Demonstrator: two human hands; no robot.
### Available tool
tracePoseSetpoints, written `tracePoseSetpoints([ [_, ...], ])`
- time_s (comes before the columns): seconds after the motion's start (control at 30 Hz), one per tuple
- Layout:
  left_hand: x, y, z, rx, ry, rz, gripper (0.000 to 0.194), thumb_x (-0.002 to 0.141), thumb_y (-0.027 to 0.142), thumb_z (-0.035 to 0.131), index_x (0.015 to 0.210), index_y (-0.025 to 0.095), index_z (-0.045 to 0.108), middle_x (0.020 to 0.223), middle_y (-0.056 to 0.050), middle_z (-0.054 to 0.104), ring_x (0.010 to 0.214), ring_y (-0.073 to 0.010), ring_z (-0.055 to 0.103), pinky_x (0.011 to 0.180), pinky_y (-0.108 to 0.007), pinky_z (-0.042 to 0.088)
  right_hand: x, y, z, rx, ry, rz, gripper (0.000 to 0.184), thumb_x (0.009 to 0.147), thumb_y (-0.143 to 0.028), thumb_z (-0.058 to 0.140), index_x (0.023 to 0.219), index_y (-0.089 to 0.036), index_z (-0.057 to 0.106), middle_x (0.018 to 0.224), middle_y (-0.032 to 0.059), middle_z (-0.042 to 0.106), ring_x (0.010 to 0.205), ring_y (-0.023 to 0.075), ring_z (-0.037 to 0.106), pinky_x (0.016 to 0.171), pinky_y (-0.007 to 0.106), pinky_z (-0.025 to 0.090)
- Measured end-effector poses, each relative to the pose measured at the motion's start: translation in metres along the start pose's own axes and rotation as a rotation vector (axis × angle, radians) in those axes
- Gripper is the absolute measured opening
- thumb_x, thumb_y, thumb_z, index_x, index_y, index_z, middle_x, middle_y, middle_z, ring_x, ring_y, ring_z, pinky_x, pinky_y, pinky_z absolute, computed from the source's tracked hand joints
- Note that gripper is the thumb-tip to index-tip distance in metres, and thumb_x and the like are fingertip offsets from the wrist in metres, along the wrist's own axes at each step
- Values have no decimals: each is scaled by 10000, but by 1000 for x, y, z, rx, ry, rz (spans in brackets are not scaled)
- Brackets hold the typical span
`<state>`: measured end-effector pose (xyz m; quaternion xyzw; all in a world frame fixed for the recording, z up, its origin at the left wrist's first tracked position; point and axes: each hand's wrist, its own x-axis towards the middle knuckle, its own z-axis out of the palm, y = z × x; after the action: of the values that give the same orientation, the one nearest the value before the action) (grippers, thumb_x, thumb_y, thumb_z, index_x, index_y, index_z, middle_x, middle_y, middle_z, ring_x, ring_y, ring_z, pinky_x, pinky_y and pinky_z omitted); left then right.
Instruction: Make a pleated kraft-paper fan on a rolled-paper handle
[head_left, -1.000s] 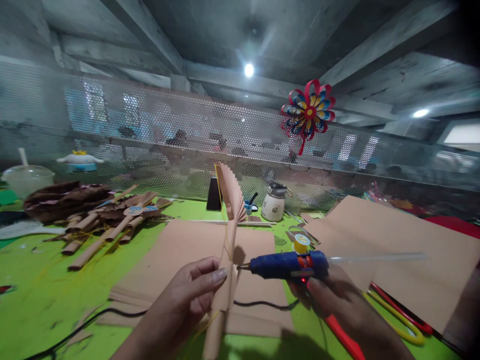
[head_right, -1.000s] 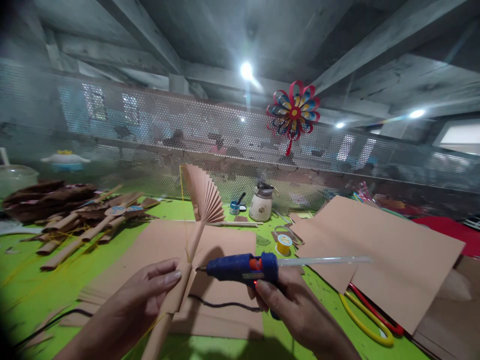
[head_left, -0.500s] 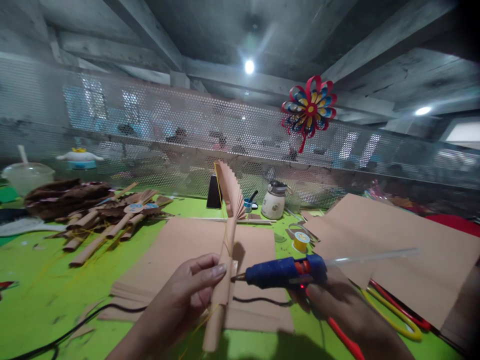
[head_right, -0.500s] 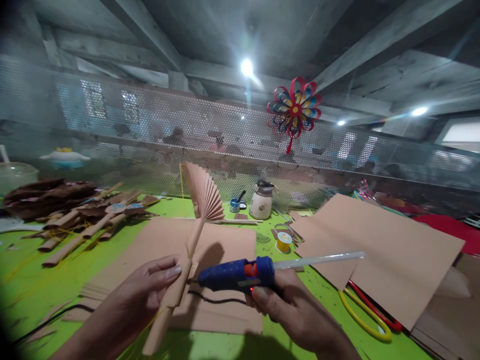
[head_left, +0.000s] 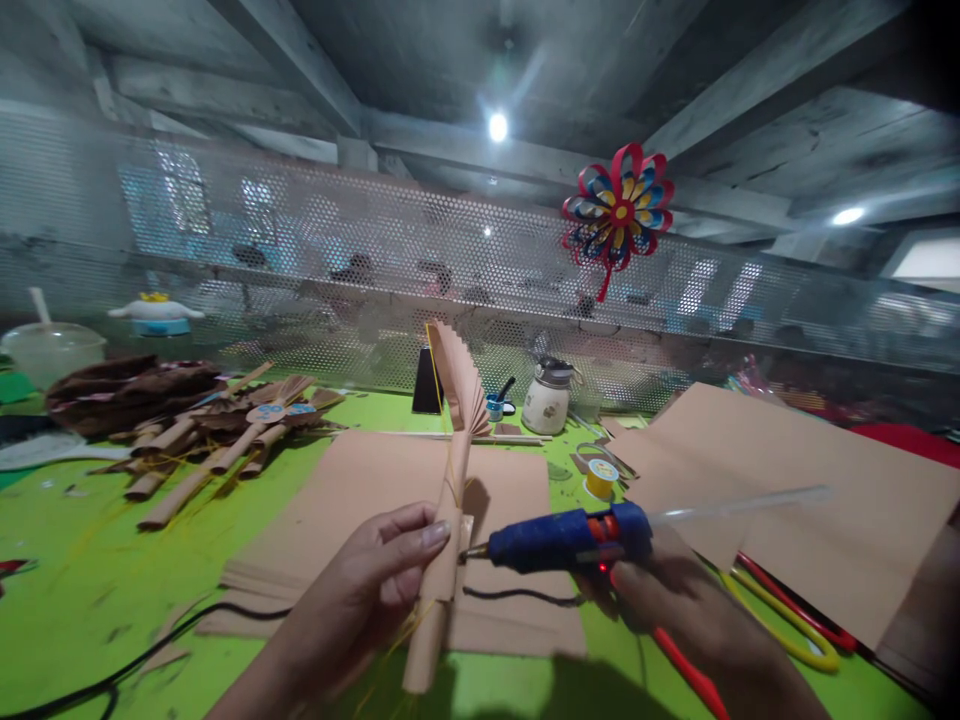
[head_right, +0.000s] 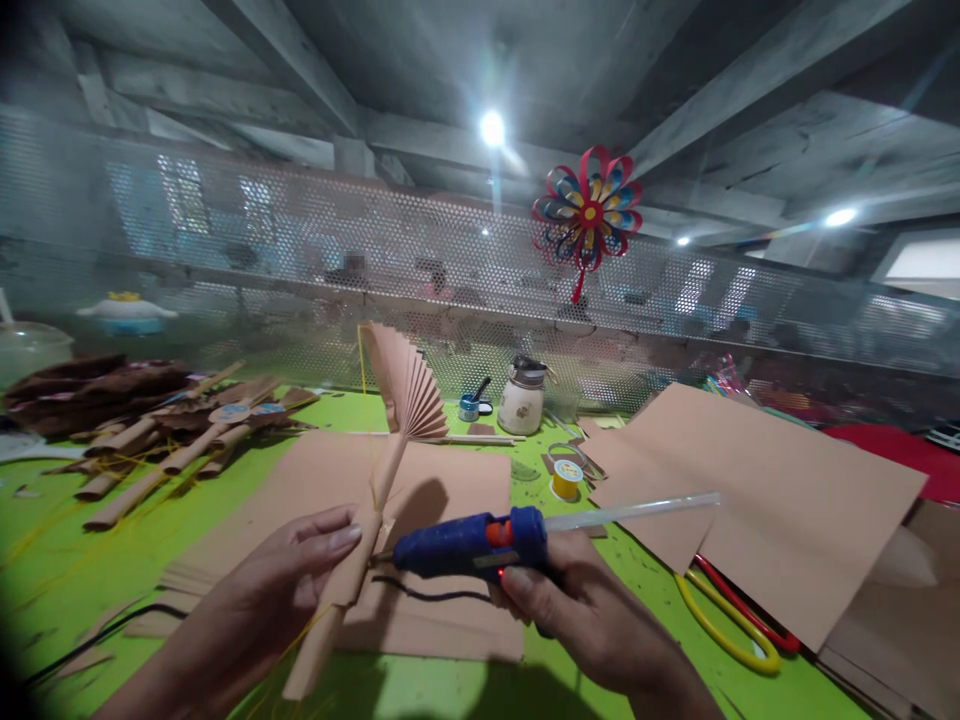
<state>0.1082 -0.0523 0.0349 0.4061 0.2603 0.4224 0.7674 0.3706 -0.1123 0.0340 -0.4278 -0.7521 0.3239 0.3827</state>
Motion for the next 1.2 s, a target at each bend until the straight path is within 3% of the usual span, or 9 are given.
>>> tracePoseSetpoints([
  [0.13, 0, -1, 0, 6, -15, -2, 149, 738, 125, 716, 882, 98, 745, 763, -98, 724, 667, -199, 686, 685, -294, 556, 4, 1, 4, -30, 80, 20, 457, 949, -507, 414, 759, -138, 603, 679, 54, 565, 625, 133, 490, 557, 255, 382],
  [0.3, 1, 0, 0, -9, -6, -11, 155, 720, 127, 738, 873, 102, 747, 769, -98, 725, 670, -189, 685, 691, -282, 559, 5, 1, 6, -2, 74, 36, 446, 950, -509, 417, 789, -135, 602, 706, 53, 559, 649, 137, 500, 579, 258, 406],
  [0.57, 3, -2, -5, -6, -25, -5, 59, 734, 150, 736, 770, 110, 713, 756, -79, 704, 668, -152, 660, 679, -233, 544, -2, 3, 0, -14, -36, 12, 434, 940, -515, 435, 855, -139, 635, 725, 50, 573, 665, 136, 512, 563, 239, 397],
  [0.73, 2, -1, -1, -30, 45, 1, 91, 688, 152, 771, 741, 111, 709, 703, -51, 674, 627, -124, 631, 620, -194, 524, -3, 1, -5, 30, -107, -35, 413, 934, -498, 459, 865, -136, 645, 730, 50, 578, 654, 128, 513, 545, 227, 393],
  [1.0, 5, -2, -8, 35, -36, -44, 119, 727, 182, 746, 798, 106, 689, 764, -79, 684, 698, -159, 657, 683, -238, 535, 4, 1, -1, 32, 39, 40, 425, 948, -483, 446, 797, -132, 632, 673, 38, 552, 604, 114, 478, 510, 227, 356],
  [1.2, 5, -2, -6, 24, -27, -52, 113, 726, 164, 749, 810, 103, 705, 777, -86, 703, 690, -147, 663, 664, -213, 538, 3, 0, 1, 17, 5, 8, 390, 946, -472, 459, 828, -138, 621, 678, 16, 515, 603, 105, 443, 521, 225, 344],
])
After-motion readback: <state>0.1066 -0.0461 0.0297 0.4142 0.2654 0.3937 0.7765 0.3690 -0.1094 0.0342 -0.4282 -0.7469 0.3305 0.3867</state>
